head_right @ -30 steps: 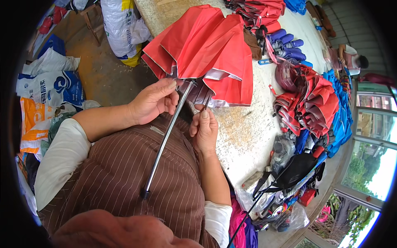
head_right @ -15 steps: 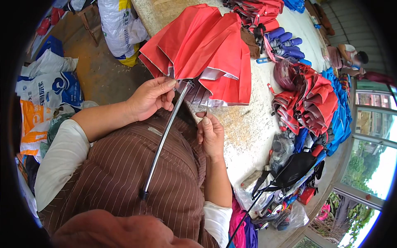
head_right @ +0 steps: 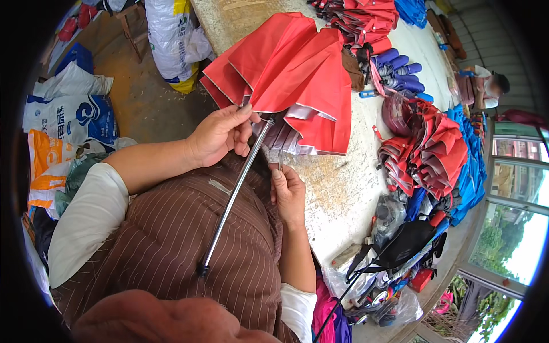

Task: Assembling, inspecting, and folding small umbrellas at a production workstation.

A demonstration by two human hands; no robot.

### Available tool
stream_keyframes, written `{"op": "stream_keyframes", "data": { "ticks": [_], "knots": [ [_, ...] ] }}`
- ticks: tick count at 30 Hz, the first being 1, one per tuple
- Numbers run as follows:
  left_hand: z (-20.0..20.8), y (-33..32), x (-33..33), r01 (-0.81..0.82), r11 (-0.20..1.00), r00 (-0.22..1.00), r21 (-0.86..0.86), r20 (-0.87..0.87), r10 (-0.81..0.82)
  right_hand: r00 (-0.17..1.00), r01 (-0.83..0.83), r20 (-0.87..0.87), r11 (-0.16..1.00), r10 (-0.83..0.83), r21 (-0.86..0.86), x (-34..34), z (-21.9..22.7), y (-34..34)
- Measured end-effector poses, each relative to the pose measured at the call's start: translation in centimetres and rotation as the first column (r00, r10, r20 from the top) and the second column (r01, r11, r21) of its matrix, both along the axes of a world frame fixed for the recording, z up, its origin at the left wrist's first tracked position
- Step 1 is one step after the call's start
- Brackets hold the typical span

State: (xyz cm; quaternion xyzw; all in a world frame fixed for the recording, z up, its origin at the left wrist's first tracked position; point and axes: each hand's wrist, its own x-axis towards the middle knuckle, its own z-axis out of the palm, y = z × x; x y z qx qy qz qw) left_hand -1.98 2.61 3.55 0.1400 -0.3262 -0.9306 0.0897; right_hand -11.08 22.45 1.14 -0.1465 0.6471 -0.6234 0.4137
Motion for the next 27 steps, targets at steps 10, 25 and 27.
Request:
{"op": "stream_keyframes", "data": {
  "ticks": [10, 25, 27],
  "knots": [
    [-1.4, -0.6, 0.2, -0.038, 0.991, 0.999, 0.128, -0.03, 0.043, 0.998, -0.054, 0.023, 0.998, 0.055, -0.038, 0.5, 0.8, -1.0],
    [-3.1, -1.2, 0.7, -0.14, 0.99, 0.99, 0.02, 0.022, 0.14, 0.702, -0.085, -0.67, 0.962, 0.243, 0.259, 0.0, 4.7, -5.6],
    [-3.2, -1.3, 0.7, -0.142, 0.989, 0.989, -0.026, 0.043, 0.143, 0.668, -0.071, -0.691, 0.947, 0.278, 0.312, 0.0, 4.9, -6.2]
  ]
}}
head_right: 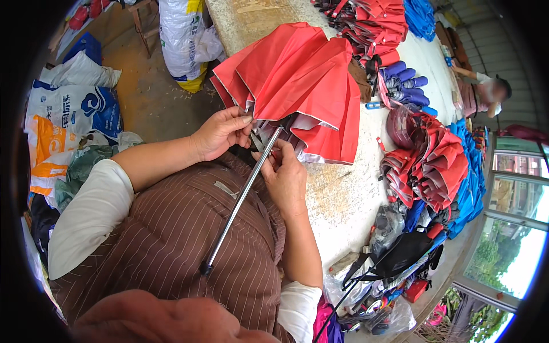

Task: Assembling, inspecting, and folding small umbrellas at a production workstation.

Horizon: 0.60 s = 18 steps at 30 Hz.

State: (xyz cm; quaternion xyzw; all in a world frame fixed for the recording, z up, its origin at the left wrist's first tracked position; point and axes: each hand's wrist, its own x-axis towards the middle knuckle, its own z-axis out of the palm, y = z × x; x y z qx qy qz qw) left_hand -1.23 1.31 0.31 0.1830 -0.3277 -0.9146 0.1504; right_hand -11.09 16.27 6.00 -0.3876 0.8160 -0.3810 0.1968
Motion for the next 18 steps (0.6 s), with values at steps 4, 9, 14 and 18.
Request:
{"op": "stream_keyframes", "data": {
  "ticks": [4, 9, 14, 18],
  "knots": [
    [-0.4, -0.2, 0.0, 0.0, 0.996, 0.998, -0.087, 0.067, 0.006, 0.998, 0.029, 0.049, 0.998, -0.032, 0.061, -0.3, -0.8, -0.8],
    [-0.8, -0.5, 0.0, -0.014, 0.999, 0.998, -0.053, 0.068, 0.017, 1.0, -0.016, -0.001, 0.998, 0.016, 0.065, -0.5, -0.8, -2.0],
    [-1.1, -0.2, 0.1, 0.004, 1.0, 0.999, -0.026, 0.054, -0.003, 0.998, -0.029, 0.048, 1.0, 0.03, -0.008, -0.9, -1.6, -2.5],
    [-1.1, -0.2, 0.1, 0.006, 0.989, 0.996, -0.147, 0.086, 0.007, 1.0, -0.014, 0.024, 1.0, 0.014, -0.017, -0.9, -2.1, -2.9]
  ]
}}
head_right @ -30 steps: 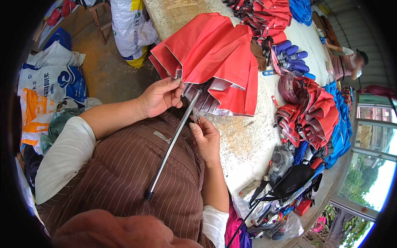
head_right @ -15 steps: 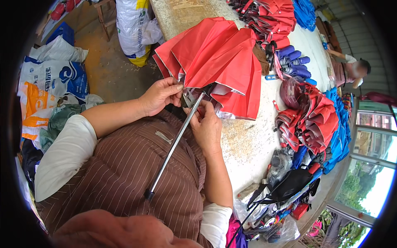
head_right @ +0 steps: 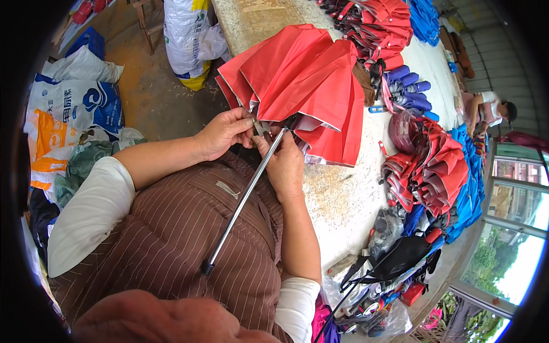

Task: Assembling, inspecting, and folding small umbrellas at a production workstation.

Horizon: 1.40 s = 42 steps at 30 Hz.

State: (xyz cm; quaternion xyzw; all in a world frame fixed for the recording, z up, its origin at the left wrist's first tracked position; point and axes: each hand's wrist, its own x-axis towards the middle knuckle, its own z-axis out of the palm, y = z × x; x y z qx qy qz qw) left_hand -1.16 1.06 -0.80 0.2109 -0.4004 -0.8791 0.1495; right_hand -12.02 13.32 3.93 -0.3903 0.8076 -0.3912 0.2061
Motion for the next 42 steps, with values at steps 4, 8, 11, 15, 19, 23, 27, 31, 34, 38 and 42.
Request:
{"op": "stream_keyframes", "data": {
  "ticks": [4, 8, 11, 15, 19, 23, 27, 31, 34, 38, 42],
  "knots": [
    [-0.2, -0.3, 0.2, 0.051, 0.994, 0.998, -0.098, -0.039, -0.056, 0.996, 0.017, 0.092, 1.0, -0.017, 0.007, -0.2, -0.1, 0.4],
    [0.6, 0.1, 1.7, 0.31, 0.951, 0.948, 0.014, -0.079, -0.308, 0.966, -0.024, 0.255, 0.999, 0.036, -0.047, -0.6, -2.0, 3.6],
    [3.3, 0.5, 2.2, 0.254, 0.959, 0.967, 0.125, -0.046, -0.25, 0.937, -0.026, 0.345, 0.998, 0.045, -0.061, -0.4, -3.5, 7.7],
    [3.7, 0.8, -0.2, 0.251, 0.928, 0.966, 0.275, -0.125, -0.224, 0.832, 0.154, 0.544, 0.987, -0.108, -0.039, 0.6, -3.7, 11.5],
    [3.3, 0.5, -0.7, 0.388, 0.895, 0.921, 0.22, -0.132, -0.367, 0.783, 0.284, 0.58, 0.959, -0.224, -0.013, 0.2, -5.0, 14.6],
    [0.7, -1.8, 2.7, 0.709, 0.535, 0.695, -0.459, 0.323, -0.643, 0.696, 0.465, 0.599, 0.884, -0.395, 0.043, -2.0, -4.6, 17.0],
    [-0.4, -3.5, 5.6, 0.695, -0.084, 0.641, -0.714, 0.669, -0.376, 0.694, 0.602, 0.476, 0.798, -0.541, 0.028, -5.7, -4.8, 18.6],
    [1.2, -1.3, 3.5, 0.512, 0.523, 0.848, -0.682, 0.306, -0.433, 0.769, 0.619, -0.236, 0.785, -0.594, 0.039, -9.1, -5.9, 18.4],
    [7.2, 3.1, 0.8, 0.501, 0.865, 0.865, 0.036, -0.014, -0.501, 0.678, 0.495, -0.656, 0.866, -0.332, 0.073, -10.1, -6.8, 16.9],
    [11.6, 2.3, -0.9, 0.423, 0.834, 0.906, 0.353, -0.161, -0.391, 0.744, 0.464, -0.504, 0.882, -0.438, -0.082, -9.8, -2.8, 14.1],
    [14.3, 0.5, -1.8, 0.529, 0.758, 0.846, 0.381, -0.306, -0.437, 0.841, 0.54, 0.246, 0.72, -0.482, -0.435, -11.2, 1.1, 11.8]
  ]
}}
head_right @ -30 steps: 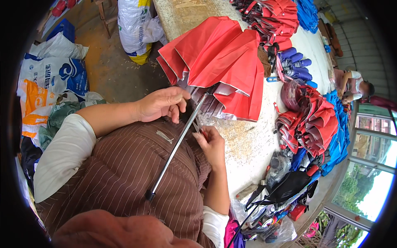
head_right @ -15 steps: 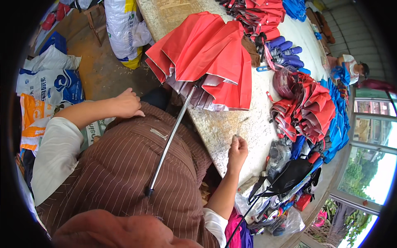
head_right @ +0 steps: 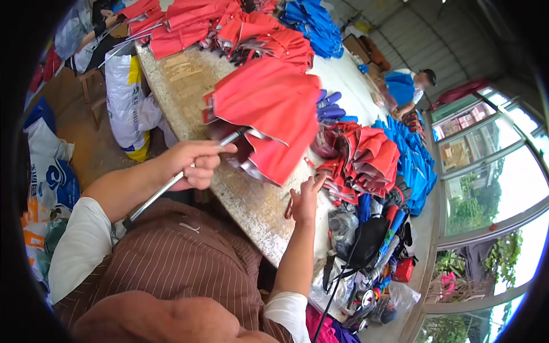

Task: Assembling, inspecting, and folding small umbrellas at a production workstation.

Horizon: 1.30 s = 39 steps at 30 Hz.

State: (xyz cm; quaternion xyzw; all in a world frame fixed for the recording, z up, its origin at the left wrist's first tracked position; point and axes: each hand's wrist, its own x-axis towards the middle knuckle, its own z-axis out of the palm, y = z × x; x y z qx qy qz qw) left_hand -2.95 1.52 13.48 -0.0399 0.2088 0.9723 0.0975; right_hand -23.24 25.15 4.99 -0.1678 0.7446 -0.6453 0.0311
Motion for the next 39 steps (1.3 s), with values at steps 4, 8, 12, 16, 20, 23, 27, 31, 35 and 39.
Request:
{"op": "stream_keyframes", "data": {
  "ticks": [4, 8, 12, 16, 20, 23, 27, 31, 35, 39],
  "knots": [
    [-0.4, 2.6, -1.7, 0.298, 0.939, 0.939, -0.17, -0.127, -0.32, 0.604, -0.439, -0.036, 0.295, 0.796, -0.849, -5.2, 8.3, -3.5],
    [-3.3, 0.9, -1.9, -0.075, 0.528, 0.906, -0.846, -0.278, -0.318, 0.979, -0.183, -0.058, 0.72, 0.195, -0.67, -1.7, 22.1, -7.5],
    [-6.5, -3.7, 0.9, -0.42, -0.363, 0.903, -0.832, -0.423, -0.075, 0.888, -0.225, -0.453, 0.787, -0.077, -0.574, -1.1, 31.4, -5.0],
    [-9.7, -4.9, 2.2, -0.158, -0.026, 0.951, -0.987, -0.159, 0.265, 0.53, 0.157, -0.846, 0.987, -0.056, 0.033, -5.2, 24.0, -2.6],
    [-12.0, -4.5, -0.8, -0.139, -0.142, 0.986, -0.98, -0.151, 0.076, 0.704, 0.165, -0.71, 0.977, -0.023, 0.132, -6.7, -4.3, -6.7],
    [-13.7, -6.8, -0.9, -0.148, -0.264, 0.984, -0.953, -0.169, 0.057, 0.929, -0.055, -0.367, 0.998, 0.037, -0.039, -5.5, -2.1, -7.9],
    [-13.3, -11.5, -2.9, -0.155, -0.199, 0.945, -0.968, -0.204, 0.254, 0.983, -0.126, -0.174, 0.914, 0.062, -0.386, -14.0, 7.5, -3.2],
    [-13.3, -16.5, -10.0, -0.241, -0.223, 0.882, -0.945, -0.309, 0.357, 0.959, 0.203, -0.187, 0.976, -0.213, -0.075, -23.4, 14.8, 0.4],
    [-11.5, -20.4, -23.0, -0.304, -0.462, 0.82, -0.833, -0.476, 0.317, 0.539, 0.731, -0.842, 0.51, -0.025, 0.453, -37.5, 4.7, 13.4],
    [-12.7, -25.6, -34.3, -0.337, -0.779, 0.684, -0.53, -0.706, 0.184, 0.754, 0.618, -0.657, 0.325, 0.012, 0.716, -39.2, -11.3, 14.4]
  ]
}}
